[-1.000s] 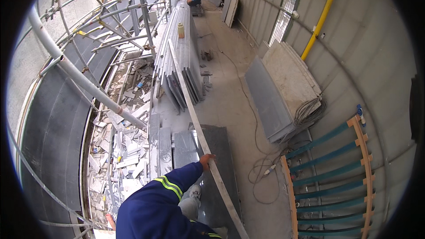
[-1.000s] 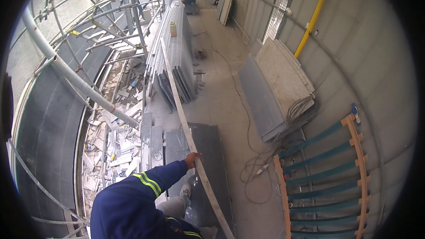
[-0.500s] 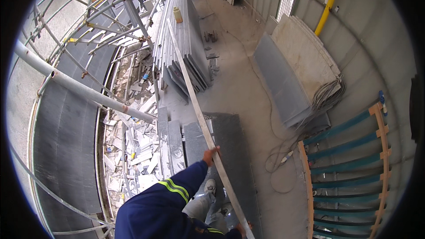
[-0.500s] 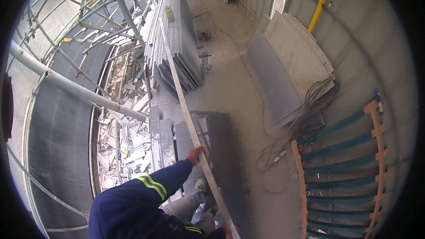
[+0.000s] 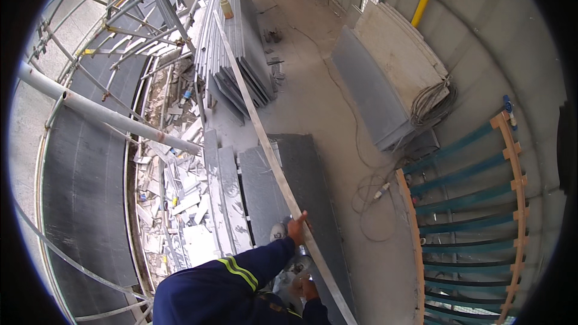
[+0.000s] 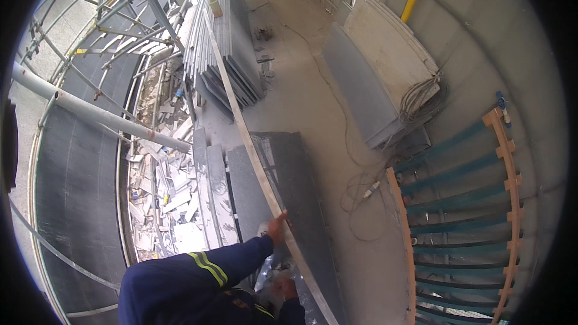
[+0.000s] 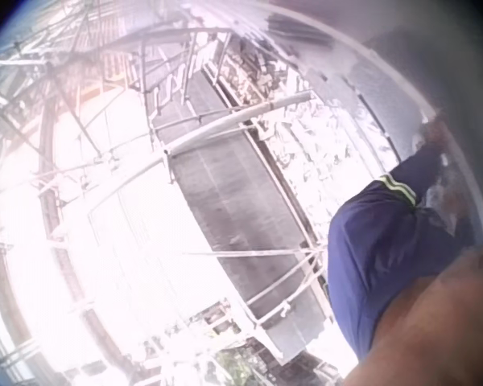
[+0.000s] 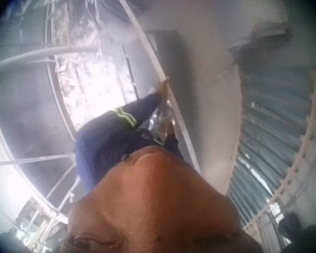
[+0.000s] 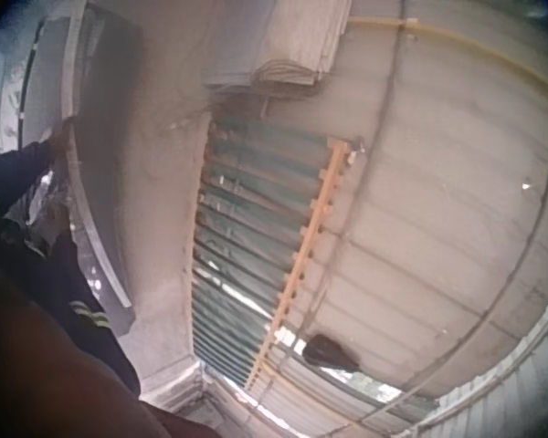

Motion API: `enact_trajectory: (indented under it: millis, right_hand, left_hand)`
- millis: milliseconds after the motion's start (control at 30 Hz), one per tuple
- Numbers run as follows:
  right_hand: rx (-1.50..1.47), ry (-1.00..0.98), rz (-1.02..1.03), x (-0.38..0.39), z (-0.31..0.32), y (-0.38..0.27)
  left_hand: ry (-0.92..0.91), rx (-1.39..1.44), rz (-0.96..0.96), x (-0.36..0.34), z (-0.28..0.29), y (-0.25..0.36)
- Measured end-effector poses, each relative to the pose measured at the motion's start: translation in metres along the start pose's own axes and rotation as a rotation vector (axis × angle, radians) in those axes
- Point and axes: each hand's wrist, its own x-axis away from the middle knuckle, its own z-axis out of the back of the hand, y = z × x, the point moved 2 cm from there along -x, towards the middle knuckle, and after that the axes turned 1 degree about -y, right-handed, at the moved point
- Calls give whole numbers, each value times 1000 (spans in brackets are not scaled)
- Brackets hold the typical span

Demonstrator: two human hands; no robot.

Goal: The person removes a long metal strip from a curved surface, places it on the floor, and then uses an angle grinder to cut a metal sheet. The person handles the metal strip and sheet directly and operates the grinder with both hands.

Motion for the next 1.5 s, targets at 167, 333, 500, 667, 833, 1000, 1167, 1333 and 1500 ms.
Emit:
enact_trajectory:
  millis: [167, 333, 500, 667, 833, 1000, 1167, 1333, 1500]
  right_hand:
    - [1092, 48, 242, 132, 3, -34]
    - [1104, 580, 622, 243, 88, -4]
    - [1047, 1015, 777, 261, 100, 12]
    - [1015, 1111, 775, 232, 64, -8]
    - [1008, 1087, 753, 190, 10, -31]
    - [996, 1045, 724, 140, -51, -53]
    - [1001, 993, 711, 92, -105, -71]
    - [990, 893, 715, 39, -164, -96]
    - [974, 814, 744, -23, -221, -124]
  left_hand:
    - [68, 89, -5, -6, 3, 18]
    - [68, 61, -121, -21, 16, 45]
    - [23, 67, -141, -30, 12, 77]
    - [54, 63, -153, -42, 25, 113]
    - [75, 55, -143, -63, 41, 157]
    - [65, 43, -159, -97, 57, 222]
    - [29, 74, -180, -148, 66, 301]
    - [64, 78, -266, -214, 108, 397]
    - [25, 139, -299, -260, 127, 464]
